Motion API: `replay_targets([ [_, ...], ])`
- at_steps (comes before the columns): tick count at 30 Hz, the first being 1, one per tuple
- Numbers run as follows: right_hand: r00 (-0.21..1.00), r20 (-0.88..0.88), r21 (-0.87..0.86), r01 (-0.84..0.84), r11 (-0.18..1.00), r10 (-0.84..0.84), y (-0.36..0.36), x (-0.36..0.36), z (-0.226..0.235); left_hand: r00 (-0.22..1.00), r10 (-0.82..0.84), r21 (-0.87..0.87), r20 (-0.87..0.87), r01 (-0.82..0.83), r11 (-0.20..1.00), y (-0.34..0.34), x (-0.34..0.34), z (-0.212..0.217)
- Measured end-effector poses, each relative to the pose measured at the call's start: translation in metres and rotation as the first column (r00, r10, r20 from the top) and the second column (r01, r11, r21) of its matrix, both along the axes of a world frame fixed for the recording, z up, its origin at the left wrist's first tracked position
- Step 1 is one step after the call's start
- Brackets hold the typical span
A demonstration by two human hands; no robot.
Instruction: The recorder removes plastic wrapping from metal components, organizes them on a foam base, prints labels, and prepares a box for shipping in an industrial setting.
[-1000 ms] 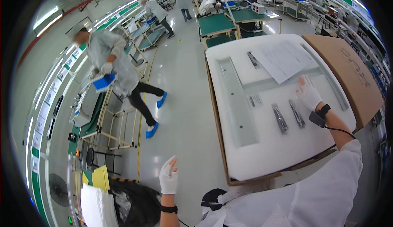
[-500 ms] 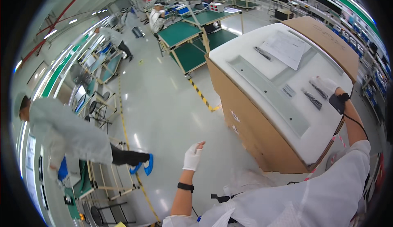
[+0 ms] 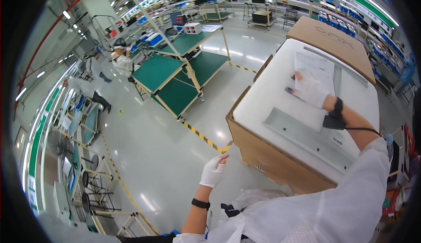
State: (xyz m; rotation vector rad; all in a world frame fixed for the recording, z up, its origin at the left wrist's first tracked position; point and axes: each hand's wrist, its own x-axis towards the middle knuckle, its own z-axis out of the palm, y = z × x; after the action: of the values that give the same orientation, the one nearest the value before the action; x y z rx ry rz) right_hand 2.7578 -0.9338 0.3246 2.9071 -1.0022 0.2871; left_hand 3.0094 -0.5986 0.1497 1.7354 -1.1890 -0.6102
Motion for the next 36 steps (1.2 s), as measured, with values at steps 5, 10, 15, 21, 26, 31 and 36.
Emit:
replay_targets([
  [5,0.926,0.373,0.026,0.053,0.998,-0.059,-0.066,0.067,-0.092,0.994,-0.087,0.038,-0.073,0.09,0.995,-0.059,0.093,0.005],
  [10,0.822,0.463,0.275,0.224,0.935,-0.333,-0.056,-0.01,-0.064,0.965,-0.261,0.151,0.007,0.257,0.955,-0.125,0.184,-0.022],
  [15,0.656,0.186,-0.463,0.715,0.523,-0.732,0.056,-0.211,-0.043,0.881,-0.472,0.251,0.021,0.452,0.856,-0.205,0.266,-0.084],
  [21,0.441,0.26,-0.23,0.892,0.389,-0.859,0.131,-0.199,-0.064,0.895,-0.445,0.219,0.007,0.433,0.874,-0.334,0.324,-0.095],
  [26,0.51,0.215,0.067,0.843,0.534,-0.833,0.06,0.028,-0.056,0.658,-0.751,-0.098,-0.055,0.745,0.66,-0.479,0.236,-0.01],
  [31,0.679,0.15,-0.023,0.729,0.684,-0.718,-0.022,0.19,-0.058,0.354,-0.934,-0.289,0.056,0.901,0.324,-0.53,0.155,0.021],
  [36,0.457,0.177,0.003,0.886,0.464,-0.872,-0.02,0.225,-0.078,0.099,-0.842,-0.299,0.53,0.951,-0.077,-0.562,0.133,0.034],
])
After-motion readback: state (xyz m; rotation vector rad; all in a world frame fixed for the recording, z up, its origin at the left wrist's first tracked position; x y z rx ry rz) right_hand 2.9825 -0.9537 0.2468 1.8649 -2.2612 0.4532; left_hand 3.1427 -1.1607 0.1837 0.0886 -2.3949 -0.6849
